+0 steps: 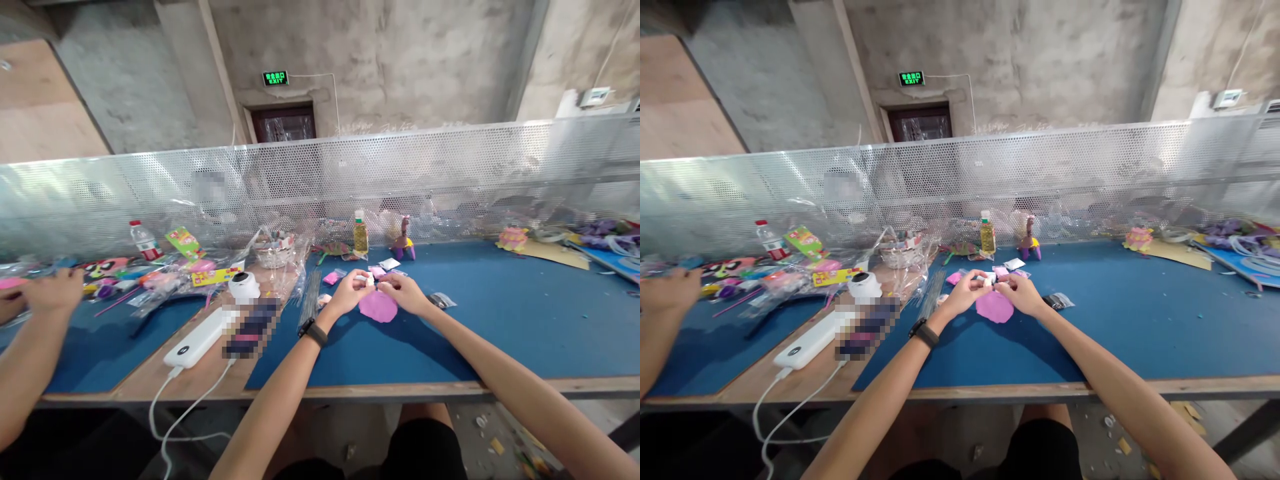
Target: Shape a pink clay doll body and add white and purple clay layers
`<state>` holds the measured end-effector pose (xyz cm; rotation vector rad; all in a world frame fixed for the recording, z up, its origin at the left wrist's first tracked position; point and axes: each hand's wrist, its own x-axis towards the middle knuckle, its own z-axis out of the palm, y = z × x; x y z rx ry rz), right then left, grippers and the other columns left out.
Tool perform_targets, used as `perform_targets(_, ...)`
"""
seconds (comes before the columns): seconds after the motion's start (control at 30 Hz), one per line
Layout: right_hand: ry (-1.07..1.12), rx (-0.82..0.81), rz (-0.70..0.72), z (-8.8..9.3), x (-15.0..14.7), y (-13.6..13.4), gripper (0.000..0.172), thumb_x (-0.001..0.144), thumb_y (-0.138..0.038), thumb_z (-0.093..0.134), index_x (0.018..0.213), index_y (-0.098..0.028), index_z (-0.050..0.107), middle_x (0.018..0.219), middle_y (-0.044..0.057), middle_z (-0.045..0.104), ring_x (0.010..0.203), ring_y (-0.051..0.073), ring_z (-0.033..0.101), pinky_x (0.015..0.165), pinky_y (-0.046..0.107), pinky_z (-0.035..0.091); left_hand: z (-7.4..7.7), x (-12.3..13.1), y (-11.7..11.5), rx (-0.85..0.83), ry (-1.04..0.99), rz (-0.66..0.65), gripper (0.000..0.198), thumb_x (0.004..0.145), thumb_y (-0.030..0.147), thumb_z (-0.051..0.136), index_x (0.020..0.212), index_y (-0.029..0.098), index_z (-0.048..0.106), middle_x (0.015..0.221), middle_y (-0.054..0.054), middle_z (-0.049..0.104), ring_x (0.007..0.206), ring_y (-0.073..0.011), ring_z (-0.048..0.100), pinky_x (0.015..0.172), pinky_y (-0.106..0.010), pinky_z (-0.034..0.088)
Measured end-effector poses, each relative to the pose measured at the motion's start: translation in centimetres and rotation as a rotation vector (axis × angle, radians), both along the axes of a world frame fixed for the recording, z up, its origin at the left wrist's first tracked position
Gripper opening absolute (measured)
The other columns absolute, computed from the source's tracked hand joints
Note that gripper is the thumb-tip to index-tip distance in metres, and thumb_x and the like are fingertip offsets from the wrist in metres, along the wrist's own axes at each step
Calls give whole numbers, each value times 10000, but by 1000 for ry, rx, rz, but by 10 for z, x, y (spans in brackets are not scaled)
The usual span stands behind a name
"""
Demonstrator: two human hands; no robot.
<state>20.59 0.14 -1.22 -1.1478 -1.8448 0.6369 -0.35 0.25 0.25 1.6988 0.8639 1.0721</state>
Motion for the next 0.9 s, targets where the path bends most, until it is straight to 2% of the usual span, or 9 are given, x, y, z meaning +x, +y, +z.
perform_targets(0.1, 22, 50, -2, 6, -4, -6, 370, 891, -475, 591, 1068, -171, 705, 834, 38, 748, 716, 190, 655, 623, 272, 467, -3, -1, 4, -81, -10, -22, 504, 794, 467, 752, 1148, 151, 583, 880, -58, 696, 754, -147, 632, 644, -222, 447)
perform_targets(0.2, 39, 68, -2, 10, -5, -11, 368, 892, -482, 587, 1064, -177, 700, 817, 30, 736, 688, 179, 624, 602, 265, 433, -2, -1, 5, -134, -17, -90, 492, 832, 564, 672, 1039, 117, 663, 805, -49, 670, 686, -134, 581, 617, -231, 439)
perform_targets(0.3, 39, 70, -12, 11, -5, -12, 404, 916, -519, 547, 1061, -171, 691, 718, 15, 679, 616, 162, 551, 551, 258, 370, 0, -1, 3, -94, -8, -139, 503, 803, 586, 692, 918, 96, 689, 732, -24, 623, 622, -108, 497, 584, -226, 383)
perform_targets(0.4, 33, 86, -13, 10, -5, -10, 459, 949, -558, 479, 1052, -165, 693, 675, 10, 623, 592, 155, 492, 530, 261, 327, 0, -1, 3, -28, -7, -126, 470, 757, 547, 755, 855, 95, 674, 725, -18, 608, 632, -103, 472, 584, -224, 340)
perform_targets(0.6, 39, 108, 8, 8, -5, -9, 458, 954, -563, 477, 1034, -167, 692, 691, 10, 609, 606, 157, 485, 541, 263, 331, -1, -3, 4, -92, -43, -128, 465, 670, 498, 834, 856, 108, 663, 742, -4, 593, 642, -97, 478, 603, -217, 361)
perform_targets(0.77, 50, 135, 7, 9, -5, -9, 427, 954, -540, 492, 1008, -172, 702, 765, 28, 670, 658, 168, 552, 592, 266, 389, -1, -4, 0, -258, -1, -173, 452, 752, 546, 744, 900, 124, 685, 707, 11, 542, 610, -93, 454, 597, -226, 409)
perform_targets(0.9, 42, 163, 8, 10, -4, -8, 408, 951, -527, 505, 999, -175, 706, 809, 42, 707, 703, 186, 604, 640, 277, 435, 2, -3, -6, -292, -46, -263, 455, 767, 556, 722, 883, 118, 684, 715, -15, 567, 640, -112, 483, 610, -232, 427)
